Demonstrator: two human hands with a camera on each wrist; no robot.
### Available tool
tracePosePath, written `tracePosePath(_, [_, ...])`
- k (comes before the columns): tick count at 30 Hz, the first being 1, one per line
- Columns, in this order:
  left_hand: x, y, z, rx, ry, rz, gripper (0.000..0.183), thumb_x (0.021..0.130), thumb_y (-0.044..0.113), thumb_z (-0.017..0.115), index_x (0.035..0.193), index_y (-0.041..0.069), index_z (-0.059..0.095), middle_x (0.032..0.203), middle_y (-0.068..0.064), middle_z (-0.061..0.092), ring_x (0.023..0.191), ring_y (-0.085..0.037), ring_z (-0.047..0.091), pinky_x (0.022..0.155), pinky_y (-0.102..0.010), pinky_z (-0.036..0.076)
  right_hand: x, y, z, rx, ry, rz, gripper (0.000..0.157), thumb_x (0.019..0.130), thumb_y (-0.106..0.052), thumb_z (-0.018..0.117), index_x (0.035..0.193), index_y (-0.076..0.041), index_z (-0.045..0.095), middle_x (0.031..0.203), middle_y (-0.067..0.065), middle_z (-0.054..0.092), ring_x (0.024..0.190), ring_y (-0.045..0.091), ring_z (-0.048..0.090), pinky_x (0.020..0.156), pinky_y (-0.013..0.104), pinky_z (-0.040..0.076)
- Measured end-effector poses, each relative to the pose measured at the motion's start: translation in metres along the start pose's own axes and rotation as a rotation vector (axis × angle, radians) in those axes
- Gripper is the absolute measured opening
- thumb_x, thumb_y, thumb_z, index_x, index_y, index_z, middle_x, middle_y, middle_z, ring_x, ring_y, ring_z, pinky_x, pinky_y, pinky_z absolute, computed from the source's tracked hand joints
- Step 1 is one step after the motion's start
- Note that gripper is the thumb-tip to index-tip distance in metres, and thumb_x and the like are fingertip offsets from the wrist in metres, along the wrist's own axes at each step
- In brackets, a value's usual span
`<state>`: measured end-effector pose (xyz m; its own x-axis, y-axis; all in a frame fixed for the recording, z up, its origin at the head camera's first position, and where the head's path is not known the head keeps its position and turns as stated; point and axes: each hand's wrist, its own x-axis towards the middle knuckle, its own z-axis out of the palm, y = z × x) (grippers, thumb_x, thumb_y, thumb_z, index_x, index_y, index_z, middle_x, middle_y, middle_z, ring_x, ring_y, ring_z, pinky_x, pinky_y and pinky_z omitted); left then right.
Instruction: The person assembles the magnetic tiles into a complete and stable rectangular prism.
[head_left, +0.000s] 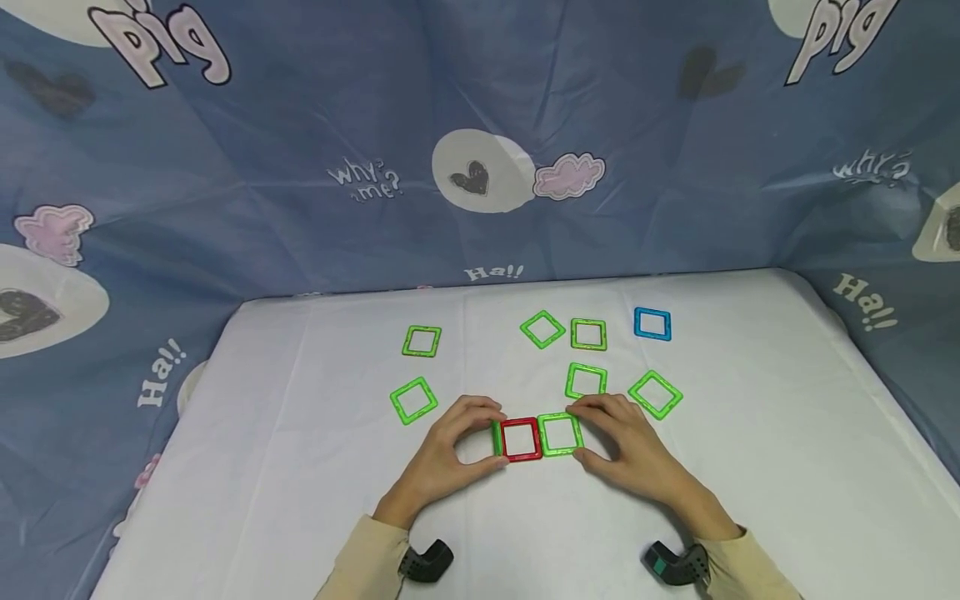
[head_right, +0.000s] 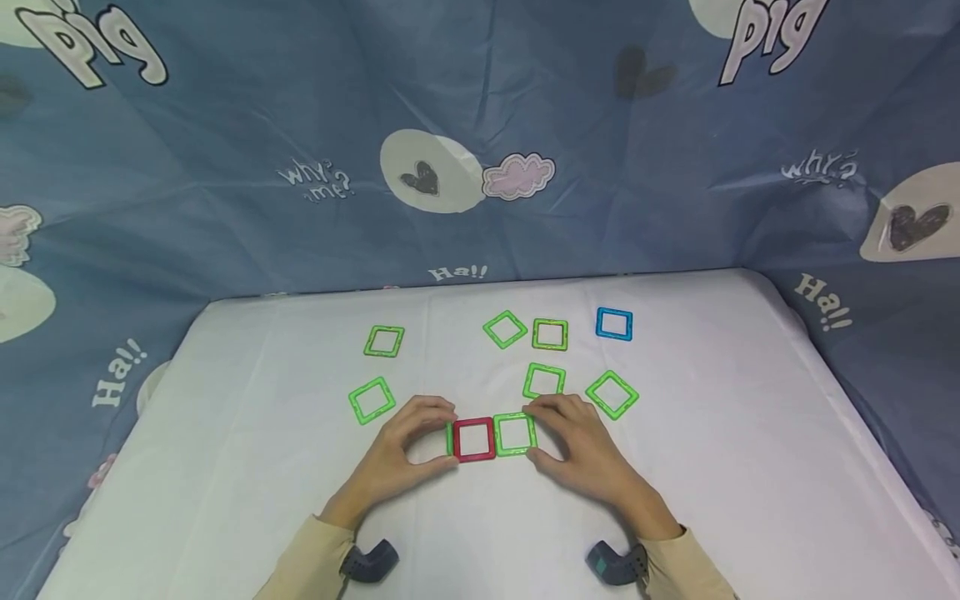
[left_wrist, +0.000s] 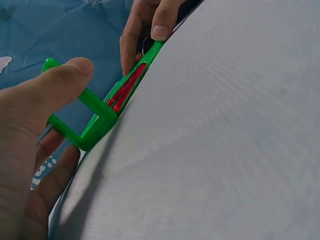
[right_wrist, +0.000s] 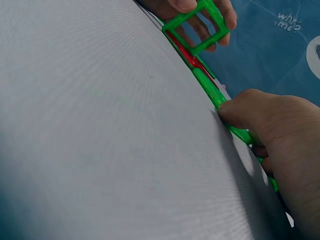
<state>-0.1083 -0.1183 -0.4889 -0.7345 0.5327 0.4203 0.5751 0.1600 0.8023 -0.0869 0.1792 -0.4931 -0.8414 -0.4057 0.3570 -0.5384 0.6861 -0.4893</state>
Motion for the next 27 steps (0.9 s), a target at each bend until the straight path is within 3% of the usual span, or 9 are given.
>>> tracePosePath(12, [-0.003, 0.005, -0.002, 0.173, 0.036, -0.027, 0.033, 0.087, 0.023, 0.068, 0.117, 0.015, 0.061, 0.125, -0.002, 0.052, 0.117, -0.013, 0.050, 0.099, -0.034, 0.043, 0.000, 0.002, 0.002, 0.006, 0.001, -0.009, 0.054, 0.076, -0.029, 0.076, 0.126, -0.020, 0.059, 0.125, -0.006, 0.054, 0.114, 0.012, 0.045, 0.096, 0.036, 0.033])
tracePosePath(19, [-0.002, 0.005, -0.002, 0.152, 0.042, -0.040, 0.031, 0.088, 0.025, 0.067, 0.116, 0.015, 0.061, 0.114, 0.005, 0.052, 0.099, -0.015, 0.055, 0.088, -0.031, 0.048, 0.001, 0.000, 0.000, 0.003, -0.009, -0.006, 0.055, 0.076, -0.030, 0.076, 0.127, -0.019, 0.059, 0.126, -0.006, 0.054, 0.115, 0.012, 0.044, 0.096, 0.035, 0.032])
tracePosePath(23, [-0.002, 0.006, -0.002, 0.106, 0.030, -0.039, 0.030, 0.087, 0.016, 0.067, 0.116, 0.010, 0.060, 0.097, 0.002, 0.059, 0.087, -0.013, 0.057, 0.080, -0.031, 0.050, 0.000, -0.001, -0.002, 0.016, -0.027, 0.015, 0.055, 0.077, -0.031, 0.076, 0.128, -0.021, 0.057, 0.128, -0.006, 0.053, 0.118, 0.012, 0.043, 0.098, 0.036, 0.032])
tracePosePath(27, [0.001, 0.017, -0.004, 0.051, 0.022, -0.012, 0.032, 0.085, 0.004, 0.067, 0.115, 0.002, 0.058, 0.083, -0.004, 0.063, 0.076, -0.014, 0.061, 0.071, -0.036, 0.052, 0.001, -0.003, -0.003, 0.022, -0.033, 0.019, 0.054, 0.078, -0.031, 0.075, 0.128, -0.022, 0.056, 0.128, -0.006, 0.052, 0.119, 0.013, 0.043, 0.099, 0.037, 0.031])
